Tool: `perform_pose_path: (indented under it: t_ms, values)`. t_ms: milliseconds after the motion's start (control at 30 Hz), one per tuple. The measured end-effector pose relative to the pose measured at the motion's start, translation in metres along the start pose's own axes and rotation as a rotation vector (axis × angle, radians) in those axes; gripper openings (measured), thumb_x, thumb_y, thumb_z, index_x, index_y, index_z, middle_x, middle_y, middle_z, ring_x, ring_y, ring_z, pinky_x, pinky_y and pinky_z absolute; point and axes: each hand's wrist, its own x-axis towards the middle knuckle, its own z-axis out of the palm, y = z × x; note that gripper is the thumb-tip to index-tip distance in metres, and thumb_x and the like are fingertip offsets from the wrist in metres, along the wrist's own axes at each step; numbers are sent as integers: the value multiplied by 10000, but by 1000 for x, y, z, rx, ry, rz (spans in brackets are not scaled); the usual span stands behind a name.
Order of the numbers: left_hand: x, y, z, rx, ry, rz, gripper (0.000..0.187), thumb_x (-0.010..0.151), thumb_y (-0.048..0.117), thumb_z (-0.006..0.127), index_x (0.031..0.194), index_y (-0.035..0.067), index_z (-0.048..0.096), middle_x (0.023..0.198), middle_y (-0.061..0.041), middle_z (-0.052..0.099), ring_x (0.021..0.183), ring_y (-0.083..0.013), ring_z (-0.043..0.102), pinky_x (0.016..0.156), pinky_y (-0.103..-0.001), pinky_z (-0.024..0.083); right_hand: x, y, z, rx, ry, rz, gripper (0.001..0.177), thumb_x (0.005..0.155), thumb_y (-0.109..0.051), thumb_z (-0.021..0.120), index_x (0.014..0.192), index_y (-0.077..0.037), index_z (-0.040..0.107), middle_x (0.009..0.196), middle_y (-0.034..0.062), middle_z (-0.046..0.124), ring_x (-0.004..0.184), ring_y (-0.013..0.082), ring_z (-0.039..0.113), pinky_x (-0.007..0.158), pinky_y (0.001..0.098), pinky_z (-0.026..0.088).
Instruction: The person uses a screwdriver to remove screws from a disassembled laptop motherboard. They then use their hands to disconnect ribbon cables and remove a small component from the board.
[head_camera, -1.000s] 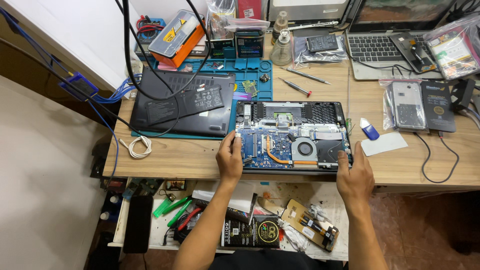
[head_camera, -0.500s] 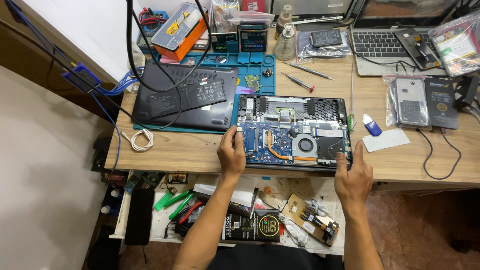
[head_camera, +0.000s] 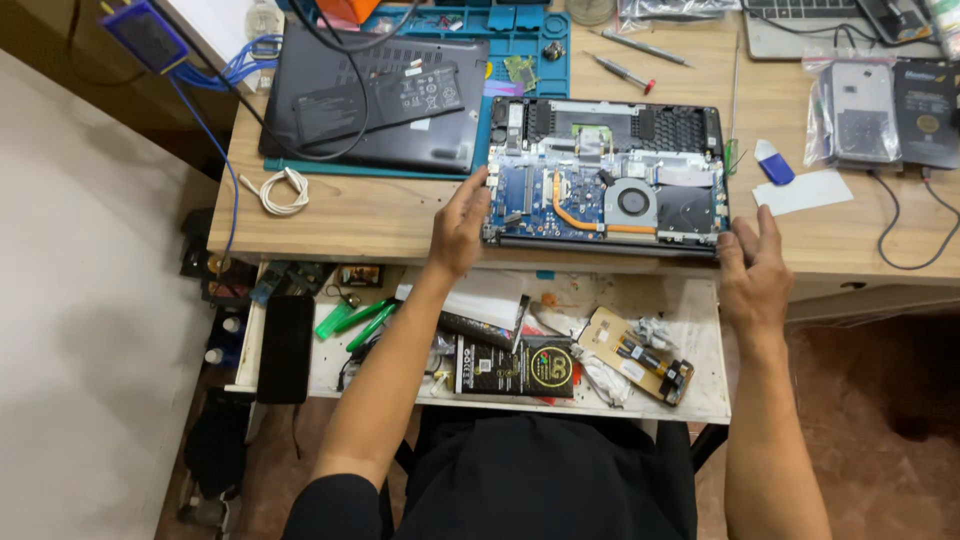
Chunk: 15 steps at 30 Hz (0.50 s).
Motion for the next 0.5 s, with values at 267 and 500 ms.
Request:
perform_pose_path:
  t_ms: [267, 500]
  values:
    - [5, -26, -10, -284, -108, -9, 592, 886, 430, 389, 1311, 18, 401, 1380, -204, 384, 1302, -309, 351, 1047, -372, 338, -7, 7, 5, 14, 31, -128, 493, 968, -236, 517, 1354, 19, 348, 1188, 225, 547, 1129, 324, 506, 964, 409, 346]
    - [10, -27, -15, -587, -128, -43, 641, 886, 406, 403, 1301, -79, 348, 1384, -262, 337, 1312, -343, 318, 1085, -408, 279, -5, 5, 9, -56, 75, -174, 546, 912, -304, 591, 1330, 6, 425, 1158, 231, 570, 1048, 333, 550, 886, 408, 404]
